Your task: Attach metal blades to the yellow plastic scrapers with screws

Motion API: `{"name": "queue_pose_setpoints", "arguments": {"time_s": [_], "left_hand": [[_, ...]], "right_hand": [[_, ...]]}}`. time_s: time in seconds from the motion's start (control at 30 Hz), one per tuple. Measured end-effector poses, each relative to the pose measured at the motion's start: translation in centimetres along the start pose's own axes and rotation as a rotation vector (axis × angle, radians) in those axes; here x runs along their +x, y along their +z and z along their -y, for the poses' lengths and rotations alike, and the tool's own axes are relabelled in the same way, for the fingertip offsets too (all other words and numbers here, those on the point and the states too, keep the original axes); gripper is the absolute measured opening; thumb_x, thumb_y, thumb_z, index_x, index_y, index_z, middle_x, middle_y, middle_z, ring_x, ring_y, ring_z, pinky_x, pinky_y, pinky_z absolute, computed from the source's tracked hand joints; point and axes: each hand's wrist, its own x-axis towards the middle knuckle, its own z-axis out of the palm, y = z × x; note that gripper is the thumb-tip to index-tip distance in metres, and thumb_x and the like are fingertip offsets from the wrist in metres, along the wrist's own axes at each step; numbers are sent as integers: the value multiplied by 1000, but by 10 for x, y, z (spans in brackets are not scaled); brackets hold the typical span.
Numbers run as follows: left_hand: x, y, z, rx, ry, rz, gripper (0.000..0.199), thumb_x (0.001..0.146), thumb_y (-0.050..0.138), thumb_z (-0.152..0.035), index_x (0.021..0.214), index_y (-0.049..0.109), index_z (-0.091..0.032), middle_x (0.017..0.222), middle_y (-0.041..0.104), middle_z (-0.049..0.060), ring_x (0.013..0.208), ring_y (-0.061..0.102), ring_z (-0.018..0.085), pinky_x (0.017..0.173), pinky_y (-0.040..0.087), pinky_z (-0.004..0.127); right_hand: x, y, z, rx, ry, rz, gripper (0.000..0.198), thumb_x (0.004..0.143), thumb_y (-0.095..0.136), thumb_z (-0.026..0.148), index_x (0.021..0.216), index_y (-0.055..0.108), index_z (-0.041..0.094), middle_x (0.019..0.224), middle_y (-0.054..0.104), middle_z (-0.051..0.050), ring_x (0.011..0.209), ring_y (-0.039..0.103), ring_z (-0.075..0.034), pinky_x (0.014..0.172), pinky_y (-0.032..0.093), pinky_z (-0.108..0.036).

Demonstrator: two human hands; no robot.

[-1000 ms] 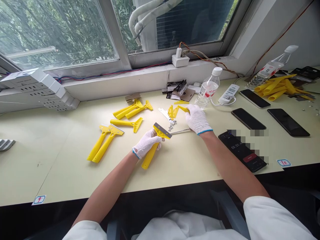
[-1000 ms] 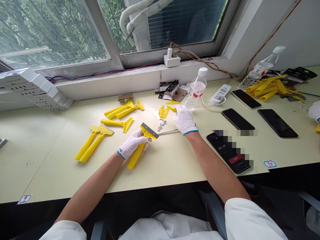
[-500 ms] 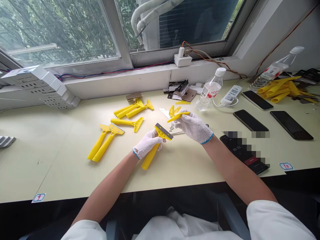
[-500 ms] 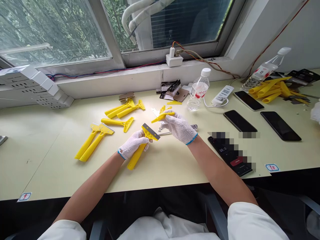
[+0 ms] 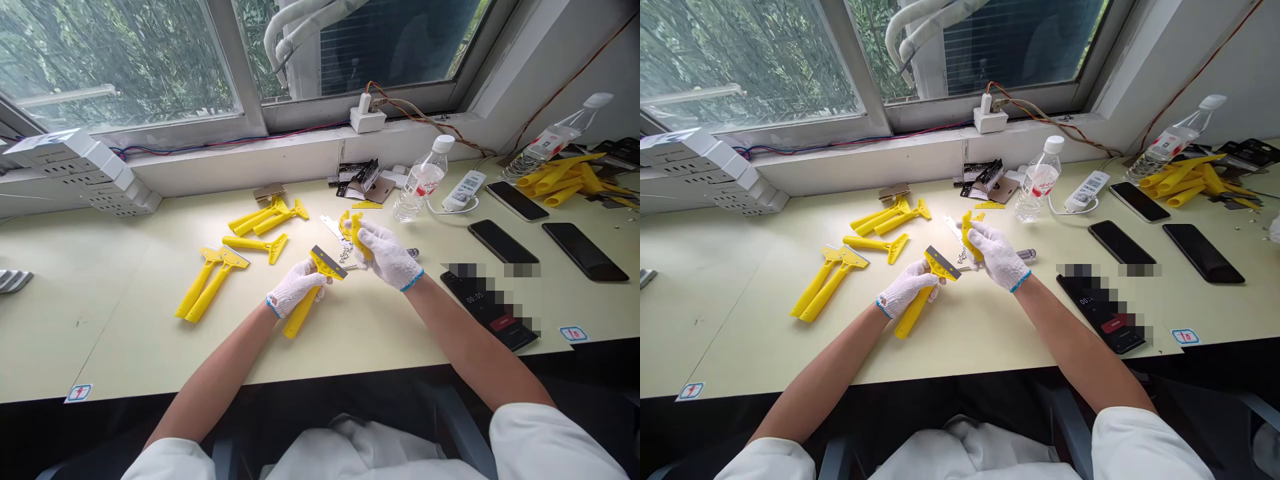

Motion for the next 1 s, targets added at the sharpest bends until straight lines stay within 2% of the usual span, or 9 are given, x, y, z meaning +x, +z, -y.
{"name": "queue_pose_setpoints", "arguments": {"time_s": [0.07,0.13,0.23,0.3,0.4,0.53,0.63,0.8,1.0], "left_hand": [[0,0,0,8,4,-1,32,88,76,-32,117,70,-19,106,72,4,60,64,12,62,51,31],[0,2,0,14,11,-11,33,88,76,-32,117,70,-19,104,72,4,60,65,13,62,52,32],[0,5,-1,12,13,-41,32,88,77,-34,115,70,-19,103,72,4,61,64,13,62,53,32],[0,7,-2,-8,13,-66,31,88,76,-35,114,70,-19,104,72,5,60,63,12,61,53,32],[0,10,-1,-46,11,-107,31,88,75,-34,115,69,-19,103,72,4,60,62,11,60,53,31],[-1,12,0,-68,14,-149,31,89,76,-34,115,68,-18,104,72,5,59,63,11,60,52,29],[-1,12,1,-84,2,-158,33,90,75,-35,118,69,-18,107,72,6,62,64,12,60,53,29],[-2,12,-2,-85,21,-154,34,91,74,-34,120,69,-18,110,73,7,62,64,11,61,53,29],[-2,13,-3,-71,16,-160,33,90,75,-37,117,68,-18,110,74,8,62,64,12,61,54,29]], "right_hand": [[0,2,-5,-182,-19,-51,60,90,84,60,133,77,18,73,52,3,54,38,-10,48,31,-27],[-1,5,-10,-301,-26,-101,57,91,81,56,132,80,15,68,51,3,53,35,-10,48,29,-27],[-4,12,-12,-374,-37,-101,50,91,73,42,133,82,16,79,67,-2,63,52,-13,56,45,-28],[-6,16,-12,-391,-38,-53,49,88,69,32,133,82,17,97,77,-5,80,67,-18,73,59,-32],[-10,21,-12,-443,-67,-82,37,88,66,28,118,83,16,100,79,-7,92,74,-22,87,63,-36],[-13,20,-13,-600,-212,-209,24,92,70,36,98,86,18,100,79,-8,96,73,-24,91,58,-39],[-13,17,-14,-655,-237,-201,26,93,71,39,90,88,20,95,78,-7,95,72,-25,89,55,-39],[-12,19,-19,-598,-104,-81,27,92,74,38,106,88,19,107,84,-8,94,76,-25,87,60,-39],[-16,28,-26,-605,-162,-111,21,93,74,34,105,86,20,106,85,-8,94,78,-25,88,62,-39]]}}
